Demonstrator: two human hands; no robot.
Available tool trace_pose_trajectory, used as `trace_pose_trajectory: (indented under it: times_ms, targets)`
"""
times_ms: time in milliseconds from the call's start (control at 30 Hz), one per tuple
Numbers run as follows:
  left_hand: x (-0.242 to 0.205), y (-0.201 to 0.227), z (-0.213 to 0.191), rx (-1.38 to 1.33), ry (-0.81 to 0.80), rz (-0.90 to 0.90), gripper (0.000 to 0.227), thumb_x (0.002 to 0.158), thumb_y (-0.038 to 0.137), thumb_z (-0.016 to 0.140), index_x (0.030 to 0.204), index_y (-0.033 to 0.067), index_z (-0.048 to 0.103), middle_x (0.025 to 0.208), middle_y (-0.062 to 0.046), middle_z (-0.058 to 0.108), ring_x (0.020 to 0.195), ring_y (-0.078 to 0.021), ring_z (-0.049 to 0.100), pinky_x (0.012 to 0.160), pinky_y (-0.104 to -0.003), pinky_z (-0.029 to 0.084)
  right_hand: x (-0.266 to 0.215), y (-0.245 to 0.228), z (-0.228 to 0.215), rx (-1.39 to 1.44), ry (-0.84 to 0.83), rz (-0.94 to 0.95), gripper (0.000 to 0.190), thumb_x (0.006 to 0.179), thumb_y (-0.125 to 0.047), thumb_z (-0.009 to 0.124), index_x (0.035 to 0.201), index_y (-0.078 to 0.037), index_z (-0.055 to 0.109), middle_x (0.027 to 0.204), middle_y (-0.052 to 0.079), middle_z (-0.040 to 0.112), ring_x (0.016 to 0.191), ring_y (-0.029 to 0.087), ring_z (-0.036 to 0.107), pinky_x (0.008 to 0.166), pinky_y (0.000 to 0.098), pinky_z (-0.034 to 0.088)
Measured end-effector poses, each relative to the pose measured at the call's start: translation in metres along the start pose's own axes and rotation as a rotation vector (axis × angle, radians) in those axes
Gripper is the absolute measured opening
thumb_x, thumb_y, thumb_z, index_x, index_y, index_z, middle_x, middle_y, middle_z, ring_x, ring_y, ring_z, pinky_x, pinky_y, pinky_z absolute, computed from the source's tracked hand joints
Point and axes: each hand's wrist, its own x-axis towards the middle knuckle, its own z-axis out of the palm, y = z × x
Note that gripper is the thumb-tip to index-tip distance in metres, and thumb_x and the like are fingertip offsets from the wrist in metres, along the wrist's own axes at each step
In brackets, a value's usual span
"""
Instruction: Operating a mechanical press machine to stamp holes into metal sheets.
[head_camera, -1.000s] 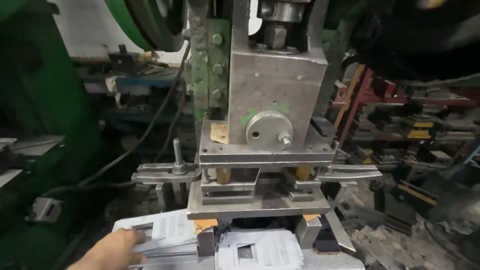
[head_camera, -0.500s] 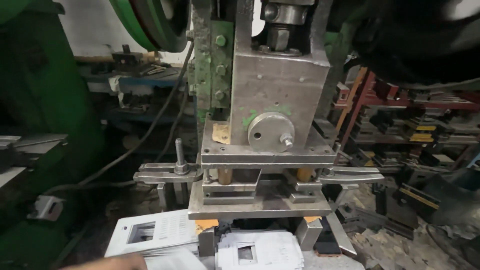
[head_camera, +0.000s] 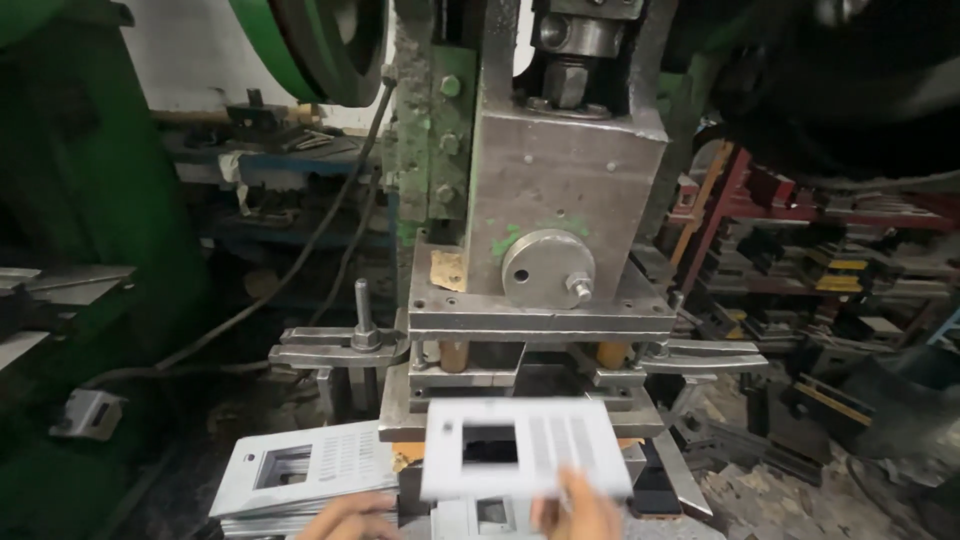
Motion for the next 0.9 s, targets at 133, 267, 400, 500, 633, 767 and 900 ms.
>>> trace_pose_trajectory:
  times_ms: [133,267,400,500,633,767,900]
  targets:
    - [-0.004,-0.028,0.006,-0.069,0.107,0.085,0.019,0.094,0.028,0.063,0.096,0.0183,0.080,0.119,-0.005,0.076,0.125,-0.0267,0.070,0.109,-0.040,0.050,-0.021,-0.060,0.082,0.019,-0.006,0.032,0.028,0.101,-0.015,0.054,0.113,0.010,0.058,0.094,0.018,0.068,0.083,0.026,0.069,0.071,0.0344,0.057]
    - [0.015,-0.087,-0.003,-0.006,-0.235,-0.080,0.038,0.092,0.044,0.063,0.118,0.0175,0.070,0.135,-0.009,0.061,0.138,-0.0256,0.053,0.118,-0.042,0.041,-0.029,-0.055,0.095,-0.035,-0.148,-0.013,0.024,0.099,-0.011,0.052,0.111,0.009,0.058,0.096,0.020,0.071,0.086,0.028,0.073,0.078,0.0368,0.061]
    - [0.039,-0.087,-0.045,0.304,-0.578,-0.527,0.091,0.092,0.063,0.065,0.155,0.0085,0.027,0.159,-0.015,0.029,0.149,-0.0310,0.036,0.121,-0.042,0.040,-0.033,-0.059,0.117,-0.358,-0.104,-0.021,0.023,0.099,-0.011,0.048,0.110,0.003,0.061,0.088,0.017,0.072,0.073,0.027,0.071,0.062,0.0383,0.057]
    - [0.020,-0.182,0.018,0.667,-0.622,-0.440,0.112,0.085,0.078,0.074,0.152,0.0005,0.028,0.159,-0.027,0.027,0.148,-0.0437,0.028,0.112,-0.054,0.032,0.007,-0.065,0.122,-0.577,-0.103,-0.080,0.024,0.101,-0.013,0.046,0.110,0.003,0.062,0.083,0.016,0.070,0.061,0.023,0.065,0.049,0.0359,0.049]
    - [-0.005,-0.214,0.075,1.114,0.058,-0.194,0.052,0.089,0.030,0.065,0.141,0.0277,0.062,0.126,-0.010,0.068,0.117,-0.0229,0.065,0.104,-0.050,0.052,0.030,-0.080,0.143,-0.729,-0.107,-0.121,0.026,0.101,-0.013,0.047,0.106,0.009,0.061,0.078,0.016,0.070,0.054,0.021,0.061,0.042,0.0342,0.044]
    - [0.000,-0.226,0.083,1.142,0.672,0.096,0.028,0.082,0.024,0.068,0.107,0.0217,0.079,0.091,-0.008,0.078,0.088,-0.0248,0.074,0.087,-0.052,0.056,0.050,-0.078,0.147,-0.869,-0.138,-0.156,0.028,0.097,-0.008,0.048,0.095,0.015,0.064,0.074,0.017,0.070,0.051,0.020,0.062,0.041,0.0330,0.043]
    - [0.000,-0.221,0.082,1.112,0.669,0.106,0.030,0.078,0.026,0.069,0.106,0.0215,0.079,0.088,-0.008,0.078,0.083,-0.0242,0.073,0.086,-0.054,0.055,0.061,-0.079,0.142,-0.521,-0.081,-0.072,0.022,0.093,-0.002,0.044,0.090,0.013,0.059,0.075,0.019,0.064,0.053,0.021,0.057,0.040,0.0327,0.039]
